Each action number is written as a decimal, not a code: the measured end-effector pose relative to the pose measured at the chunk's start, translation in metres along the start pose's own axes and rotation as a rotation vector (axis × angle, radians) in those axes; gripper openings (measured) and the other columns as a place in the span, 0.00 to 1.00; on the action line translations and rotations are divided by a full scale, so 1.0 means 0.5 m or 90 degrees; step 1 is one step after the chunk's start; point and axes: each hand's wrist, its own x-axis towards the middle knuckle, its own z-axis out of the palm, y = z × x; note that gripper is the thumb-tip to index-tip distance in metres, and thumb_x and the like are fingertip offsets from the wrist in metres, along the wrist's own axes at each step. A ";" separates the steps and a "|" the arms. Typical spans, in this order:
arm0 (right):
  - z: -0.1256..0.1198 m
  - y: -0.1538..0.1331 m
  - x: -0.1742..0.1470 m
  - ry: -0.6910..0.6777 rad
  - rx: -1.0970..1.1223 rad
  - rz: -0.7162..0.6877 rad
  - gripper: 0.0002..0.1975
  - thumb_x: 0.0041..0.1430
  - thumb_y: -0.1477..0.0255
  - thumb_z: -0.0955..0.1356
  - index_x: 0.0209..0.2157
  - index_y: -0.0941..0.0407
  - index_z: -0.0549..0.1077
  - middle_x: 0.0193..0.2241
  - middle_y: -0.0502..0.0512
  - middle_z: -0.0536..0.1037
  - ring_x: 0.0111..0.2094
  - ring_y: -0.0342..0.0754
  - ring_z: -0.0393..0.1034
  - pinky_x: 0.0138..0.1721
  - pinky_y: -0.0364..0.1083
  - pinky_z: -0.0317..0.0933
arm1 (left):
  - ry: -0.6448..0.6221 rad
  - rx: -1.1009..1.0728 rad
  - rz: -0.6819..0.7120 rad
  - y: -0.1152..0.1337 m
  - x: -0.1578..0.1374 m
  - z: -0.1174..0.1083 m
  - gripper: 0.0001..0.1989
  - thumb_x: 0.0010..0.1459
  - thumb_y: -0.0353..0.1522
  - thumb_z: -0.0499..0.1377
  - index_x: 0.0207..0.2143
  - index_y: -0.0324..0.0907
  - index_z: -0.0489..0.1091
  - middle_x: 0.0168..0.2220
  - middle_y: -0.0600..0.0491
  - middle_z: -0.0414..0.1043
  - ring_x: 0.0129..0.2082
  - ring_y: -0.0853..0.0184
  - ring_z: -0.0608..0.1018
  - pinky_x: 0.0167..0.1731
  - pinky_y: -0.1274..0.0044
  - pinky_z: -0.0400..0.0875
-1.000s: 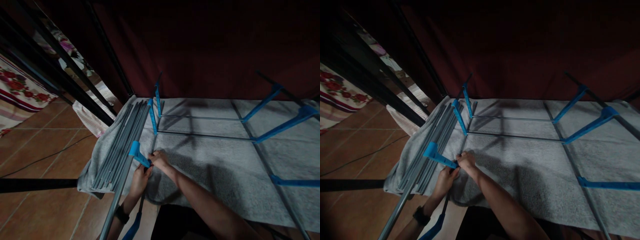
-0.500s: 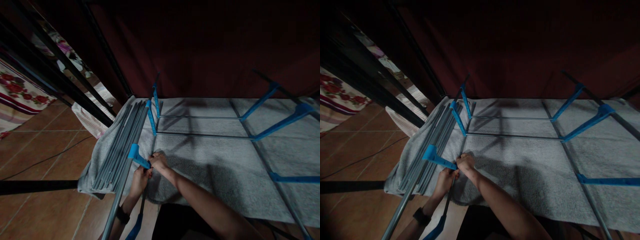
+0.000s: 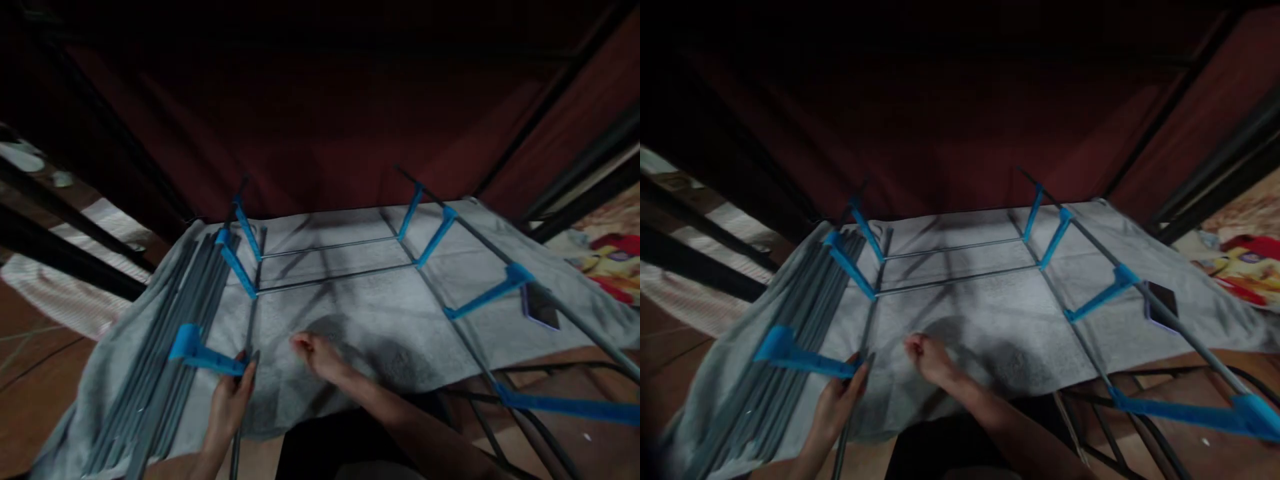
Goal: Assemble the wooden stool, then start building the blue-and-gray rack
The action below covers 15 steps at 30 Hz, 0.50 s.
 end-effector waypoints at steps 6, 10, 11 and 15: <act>-0.312 0.190 -0.237 0.468 -0.059 -0.027 0.14 0.59 0.69 0.61 0.42 0.55 0.74 0.42 0.59 0.78 0.43 0.51 0.73 0.46 0.51 0.67 | 0.020 0.117 0.054 -0.047 0.006 -0.005 0.32 0.46 0.52 0.56 0.47 0.42 0.72 0.28 0.51 0.79 0.33 0.53 0.82 0.32 0.71 0.76; -0.463 0.288 -0.365 0.711 -0.094 0.042 0.18 0.57 0.65 0.63 0.47 0.56 0.70 0.44 0.61 0.75 0.45 0.54 0.71 0.48 0.55 0.66 | 0.044 0.182 0.138 -0.054 0.015 -0.011 0.22 0.47 0.49 0.55 0.40 0.48 0.73 0.35 0.52 0.82 0.46 0.51 0.80 0.43 0.70 0.76; -0.490 0.303 -0.380 0.742 -0.113 0.053 0.20 0.56 0.64 0.63 0.49 0.56 0.69 0.47 0.62 0.74 0.48 0.54 0.69 0.50 0.56 0.65 | 0.040 0.195 0.154 -0.050 0.017 -0.013 0.20 0.47 0.48 0.55 0.39 0.48 0.74 0.34 0.53 0.82 0.46 0.52 0.81 0.43 0.70 0.76; -0.560 0.328 -0.358 0.761 -0.111 0.083 0.26 0.54 0.61 0.63 0.53 0.58 0.67 0.53 0.67 0.71 0.51 0.56 0.68 0.49 0.54 0.66 | 0.030 0.240 0.191 -0.031 0.019 -0.019 0.16 0.47 0.45 0.56 0.35 0.49 0.75 0.28 0.55 0.80 0.40 0.54 0.82 0.36 0.73 0.77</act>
